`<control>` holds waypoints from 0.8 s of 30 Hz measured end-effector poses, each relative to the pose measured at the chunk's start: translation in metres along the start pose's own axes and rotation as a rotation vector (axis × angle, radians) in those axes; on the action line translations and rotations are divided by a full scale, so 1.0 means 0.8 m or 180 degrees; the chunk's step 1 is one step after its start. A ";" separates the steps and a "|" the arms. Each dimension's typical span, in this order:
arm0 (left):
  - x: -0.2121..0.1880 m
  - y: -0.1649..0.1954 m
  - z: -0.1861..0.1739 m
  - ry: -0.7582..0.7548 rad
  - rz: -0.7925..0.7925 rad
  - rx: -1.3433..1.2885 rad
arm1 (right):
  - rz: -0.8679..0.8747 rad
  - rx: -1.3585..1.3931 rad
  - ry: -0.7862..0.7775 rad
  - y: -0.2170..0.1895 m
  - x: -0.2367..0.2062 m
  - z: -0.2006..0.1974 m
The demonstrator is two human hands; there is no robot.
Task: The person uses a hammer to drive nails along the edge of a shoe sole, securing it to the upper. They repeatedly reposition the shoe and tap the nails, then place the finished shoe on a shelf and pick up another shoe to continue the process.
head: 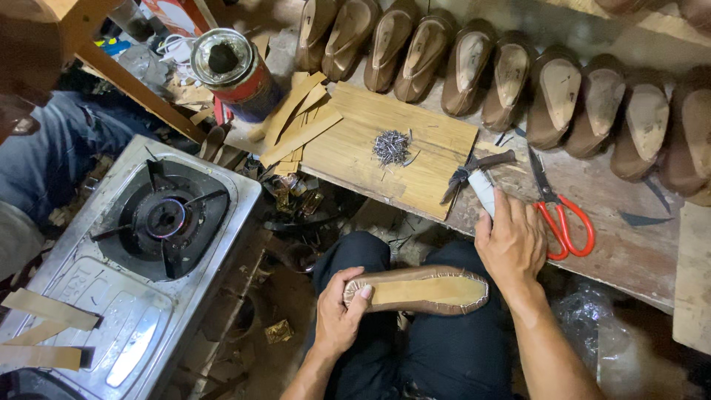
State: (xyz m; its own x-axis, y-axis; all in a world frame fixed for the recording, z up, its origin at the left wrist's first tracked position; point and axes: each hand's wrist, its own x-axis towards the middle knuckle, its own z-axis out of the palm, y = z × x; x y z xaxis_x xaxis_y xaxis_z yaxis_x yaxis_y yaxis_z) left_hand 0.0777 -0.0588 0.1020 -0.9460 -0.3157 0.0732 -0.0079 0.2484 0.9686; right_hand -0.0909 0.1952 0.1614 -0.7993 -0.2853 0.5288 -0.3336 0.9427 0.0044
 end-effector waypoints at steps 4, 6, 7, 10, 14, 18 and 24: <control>0.001 -0.002 -0.002 -0.0018 0.0074 0.0047 | -0.0010 -0.0003 -0.0038 0.000 -0.001 0.002; 0.000 -0.004 -0.002 -0.0009 0.0066 0.0039 | -0.0007 -0.0003 -0.0058 -0.001 -0.002 0.003; 0.000 -0.005 -0.002 -0.0009 0.0064 0.0036 | -0.0002 0.0006 -0.0046 -0.001 -0.002 0.003; 0.000 -0.006 -0.001 -0.0005 0.0049 0.0051 | -0.0005 0.0010 -0.0012 -0.002 -0.002 0.002; -0.001 -0.002 -0.002 -0.0031 0.0022 0.0060 | 0.0012 0.0053 0.0011 -0.004 -0.002 -0.001; -0.003 0.006 -0.004 -0.0101 -0.0286 0.0106 | 0.0023 0.0031 0.0013 -0.003 -0.002 -0.003; -0.009 0.018 -0.006 -0.0207 -0.0349 -0.0277 | 0.0004 0.0028 0.0039 0.000 -0.001 -0.002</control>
State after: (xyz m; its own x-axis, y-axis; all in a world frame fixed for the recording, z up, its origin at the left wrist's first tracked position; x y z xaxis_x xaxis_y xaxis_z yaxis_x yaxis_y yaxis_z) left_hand 0.0863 -0.0575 0.1169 -0.9601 -0.2758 -0.0471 -0.0870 0.1345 0.9871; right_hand -0.0891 0.1956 0.1626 -0.7936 -0.2820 0.5392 -0.3370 0.9415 -0.0036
